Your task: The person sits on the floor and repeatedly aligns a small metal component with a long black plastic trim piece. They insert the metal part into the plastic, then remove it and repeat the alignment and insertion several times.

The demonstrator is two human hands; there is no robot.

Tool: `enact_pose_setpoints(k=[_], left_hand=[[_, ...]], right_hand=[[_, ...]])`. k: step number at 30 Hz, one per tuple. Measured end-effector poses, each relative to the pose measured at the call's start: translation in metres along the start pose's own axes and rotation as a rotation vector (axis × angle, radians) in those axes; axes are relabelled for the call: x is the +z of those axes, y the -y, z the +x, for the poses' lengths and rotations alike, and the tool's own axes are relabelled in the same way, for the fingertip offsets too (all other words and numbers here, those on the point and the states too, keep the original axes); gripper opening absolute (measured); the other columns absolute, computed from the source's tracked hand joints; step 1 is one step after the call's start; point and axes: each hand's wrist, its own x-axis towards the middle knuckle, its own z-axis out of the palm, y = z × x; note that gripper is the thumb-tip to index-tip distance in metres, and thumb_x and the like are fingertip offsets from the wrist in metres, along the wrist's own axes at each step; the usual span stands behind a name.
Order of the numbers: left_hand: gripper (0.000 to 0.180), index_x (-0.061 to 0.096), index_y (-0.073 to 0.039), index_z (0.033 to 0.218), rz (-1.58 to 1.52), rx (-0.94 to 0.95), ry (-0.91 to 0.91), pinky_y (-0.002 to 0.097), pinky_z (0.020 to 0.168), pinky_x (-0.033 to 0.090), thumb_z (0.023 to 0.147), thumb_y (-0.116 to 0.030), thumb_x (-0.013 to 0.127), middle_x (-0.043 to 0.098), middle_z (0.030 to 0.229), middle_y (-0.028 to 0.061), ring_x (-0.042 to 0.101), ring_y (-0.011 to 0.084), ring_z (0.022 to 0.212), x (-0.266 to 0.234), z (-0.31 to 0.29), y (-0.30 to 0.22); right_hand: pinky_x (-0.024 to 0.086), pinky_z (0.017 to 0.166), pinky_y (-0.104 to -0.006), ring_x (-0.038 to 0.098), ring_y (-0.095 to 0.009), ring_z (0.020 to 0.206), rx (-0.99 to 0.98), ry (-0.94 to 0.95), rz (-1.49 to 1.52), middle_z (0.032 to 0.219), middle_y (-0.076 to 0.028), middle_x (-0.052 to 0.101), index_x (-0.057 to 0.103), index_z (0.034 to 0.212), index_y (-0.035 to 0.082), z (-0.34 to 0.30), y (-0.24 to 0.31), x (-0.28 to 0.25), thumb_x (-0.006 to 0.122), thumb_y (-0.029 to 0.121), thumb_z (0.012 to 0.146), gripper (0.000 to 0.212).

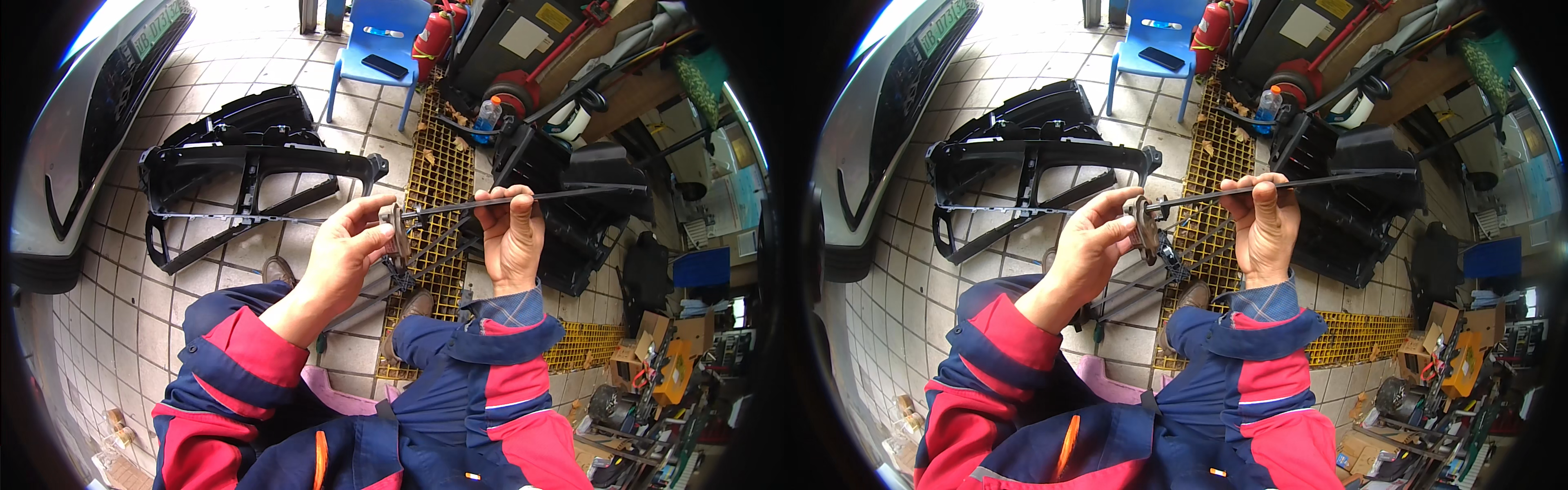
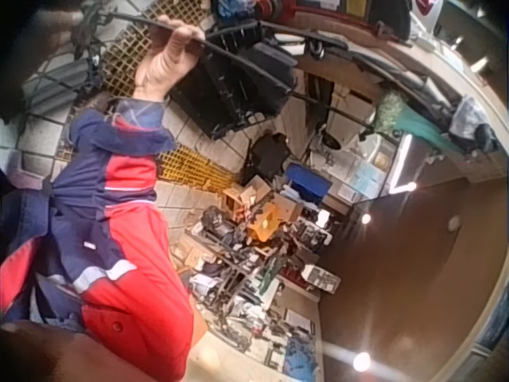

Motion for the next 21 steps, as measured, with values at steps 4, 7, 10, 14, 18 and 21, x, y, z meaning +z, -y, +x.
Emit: enact_pose_setpoints(k=[4,7,10,14,18,21], left_hand=[[0.047,0.060,0.000,0.144,0.026,-0.021,-0.002,0.0353,0.100,0.059,0.098,0.001,0.069,0.069,0.120,0.0079,0.069,0.0173,0.109,-0.0008,0.0002,0.0020],[0.045,0.060,0.000,0.144,0.021,-0.034,-0.002,0.0367,0.099,0.060,0.099,-0.002,0.070,0.070,0.123,0.0092,0.070,0.0182,0.110,-0.0027,0.0011,0.0040],[0.042,0.061,0.000,0.142,0.043,-0.047,-0.010,0.0385,0.096,0.062,0.102,-0.006,0.069,0.070,0.125,0.0108,0.071,0.0193,0.110,-0.0036,0.0026,0.0044],[0.036,0.062,0.000,0.140,-0.018,-0.081,0.000,0.0396,0.091,0.064,0.106,-0.011,0.065,0.072,0.123,0.0115,0.073,0.0204,0.109,-0.0038,0.0024,0.0033],[0.035,0.062,0.000,0.139,-0.031,-0.097,-0.013,0.0396,0.090,0.065,0.107,-0.015,0.063,0.074,0.119,0.0120,0.075,0.0213,0.105,-0.0052,0.0046,0.0047],[0.034,0.061,0.001,0.137,-0.055,-0.099,-0.026,0.0386,0.089,0.065,0.108,-0.017,0.063,0.074,0.118,0.0129,0.076,0.0226,0.101,-0.0062,0.0062,0.0067]], right_hand=[[0.069,0.067,-0.0308,0.076,-0.019,0.087,-0.019,-0.080,-0.065,0.098,-0.003,0.071,0.066,0.106,0.009,0.0012,0.0022,0.0030,0.084,0.023,0.094,0.026],[0.066,0.059,-0.0253,0.073,-0.012,0.079,-0.005,-0.144,-0.096,0.096,0.000,0.072,0.069,0.107,0.010,0.0017,0.0024,0.0058,0.082,0.013,0.096,0.017],[0.066,0.059,-0.0248,0.073,-0.012,0.079,-0.010,-0.162,-0.119,0.095,0.000,0.073,0.071,0.107,0.010,0.0013,0.0036,0.0065,0.081,0.011,0.097,0.015],[0.064,0.058,-0.0244,0.072,-0.011,0.078,-0.016,-0.132,-0.143,0.095,-0.001,0.074,0.073,0.108,0.010,0.0019,0.0036,0.0064,0.080,0.008,0.097,0.013],[0.063,0.059,-0.0244,0.072,-0.012,0.078,0.019,-0.088,-0.155,0.096,-0.001,0.075,0.073,0.108,0.009,0.0008,0.0023,0.0075,0.080,0.005,0.097,0.014],[0.063,0.060,-0.0245,0.072,-0.011,0.078,-0.008,-0.071,-0.180,0.096,-0.002,0.075,0.073,0.109,0.009,-0.0004,0.0019,0.0086,0.080,0.005,0.097,0.015]])
